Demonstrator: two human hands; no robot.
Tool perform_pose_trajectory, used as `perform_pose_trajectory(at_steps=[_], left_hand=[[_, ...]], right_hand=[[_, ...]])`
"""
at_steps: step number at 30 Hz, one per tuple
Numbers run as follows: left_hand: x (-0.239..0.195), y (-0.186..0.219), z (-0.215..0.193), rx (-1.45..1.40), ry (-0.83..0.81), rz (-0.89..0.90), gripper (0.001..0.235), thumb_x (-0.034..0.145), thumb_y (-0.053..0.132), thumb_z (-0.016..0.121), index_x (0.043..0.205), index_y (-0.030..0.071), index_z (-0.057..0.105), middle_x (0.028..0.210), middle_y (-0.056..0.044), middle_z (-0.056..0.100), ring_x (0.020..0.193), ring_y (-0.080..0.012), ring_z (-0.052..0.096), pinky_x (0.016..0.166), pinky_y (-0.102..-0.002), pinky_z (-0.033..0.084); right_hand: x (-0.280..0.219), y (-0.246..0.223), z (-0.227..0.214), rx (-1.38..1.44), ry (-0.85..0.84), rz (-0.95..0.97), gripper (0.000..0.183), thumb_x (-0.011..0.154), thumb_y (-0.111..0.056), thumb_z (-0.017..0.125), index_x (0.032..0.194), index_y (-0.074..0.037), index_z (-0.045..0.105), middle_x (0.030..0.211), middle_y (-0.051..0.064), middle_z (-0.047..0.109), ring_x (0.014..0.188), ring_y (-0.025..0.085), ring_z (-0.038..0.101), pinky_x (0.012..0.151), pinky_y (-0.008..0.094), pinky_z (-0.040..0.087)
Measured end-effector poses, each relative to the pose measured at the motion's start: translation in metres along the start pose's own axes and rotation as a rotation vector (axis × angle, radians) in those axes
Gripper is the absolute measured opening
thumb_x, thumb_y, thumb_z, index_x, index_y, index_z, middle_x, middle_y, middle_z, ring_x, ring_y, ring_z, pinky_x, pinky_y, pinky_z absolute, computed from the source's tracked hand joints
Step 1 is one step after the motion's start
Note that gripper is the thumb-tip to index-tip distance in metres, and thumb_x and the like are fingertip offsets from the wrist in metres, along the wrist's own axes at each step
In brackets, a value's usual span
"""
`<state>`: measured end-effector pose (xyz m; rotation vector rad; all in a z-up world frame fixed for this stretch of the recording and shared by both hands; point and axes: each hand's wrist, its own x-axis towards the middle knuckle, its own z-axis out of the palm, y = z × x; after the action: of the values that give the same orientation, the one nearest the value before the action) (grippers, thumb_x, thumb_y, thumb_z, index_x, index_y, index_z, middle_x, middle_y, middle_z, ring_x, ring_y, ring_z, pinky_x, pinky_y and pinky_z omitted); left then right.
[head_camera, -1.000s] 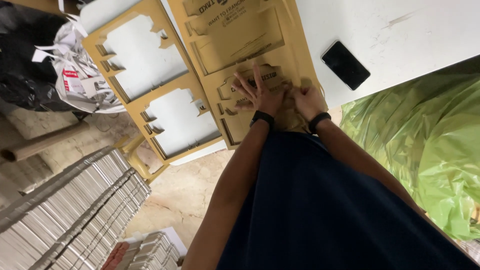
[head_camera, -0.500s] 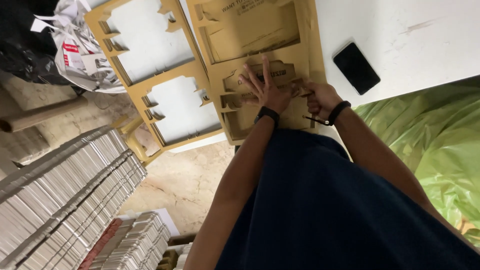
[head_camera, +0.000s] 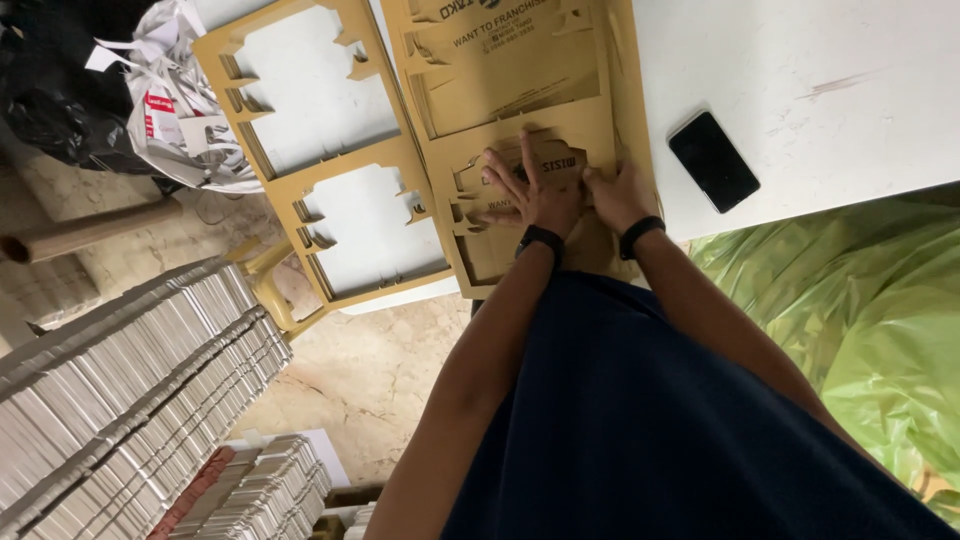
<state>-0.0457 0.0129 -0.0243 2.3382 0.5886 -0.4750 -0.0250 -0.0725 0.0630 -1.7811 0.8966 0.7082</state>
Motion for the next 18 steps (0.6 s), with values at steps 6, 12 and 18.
perform_pose_trajectory(at_steps=[6, 12, 18], left_hand=[[0.006, -0.003, 0.014, 0.064, 0.023, -0.048, 0.107, 0.092, 0.042, 0.07, 0.162, 0.049, -0.01, 0.173, -0.009, -0.022, 0.159, -0.0317, -0.02, 0.104, -0.088, -0.005], [0.012, -0.013, 0.042, 0.245, 0.195, -0.072, 0.111, 0.086, 0.059, 0.066, 0.165, 0.043, -0.011, 0.175, -0.009, -0.013, 0.161, -0.0292, -0.008, 0.111, -0.081, -0.004], [0.011, -0.009, 0.033, 0.097, 0.145, -0.077, 0.124, 0.078, 0.051, 0.077, 0.163, 0.047, -0.014, 0.174, -0.007, -0.017, 0.161, -0.0278, -0.01, 0.106, -0.085, -0.007]], right_hand=[[-0.015, -0.021, 0.011, 0.016, 0.021, 0.081, 0.082, 0.103, -0.062, 0.033, 0.152, 0.002, 0.04, 0.149, 0.027, 0.048, 0.141, 0.043, 0.045, 0.113, 0.057, 0.039], [0.05, 0.047, 0.006, 0.082, 0.054, 0.043, 0.047, 0.101, -0.045, 0.047, 0.106, -0.005, 0.073, 0.091, 0.012, 0.07, 0.091, 0.024, 0.066, 0.083, 0.046, 0.052], [0.091, 0.065, 0.0, 0.585, -0.05, 0.327, 0.037, 0.095, -0.031, 0.066, 0.118, -0.005, 0.053, 0.092, 0.002, 0.043, 0.067, 0.013, 0.048, 0.047, 0.025, 0.04]])
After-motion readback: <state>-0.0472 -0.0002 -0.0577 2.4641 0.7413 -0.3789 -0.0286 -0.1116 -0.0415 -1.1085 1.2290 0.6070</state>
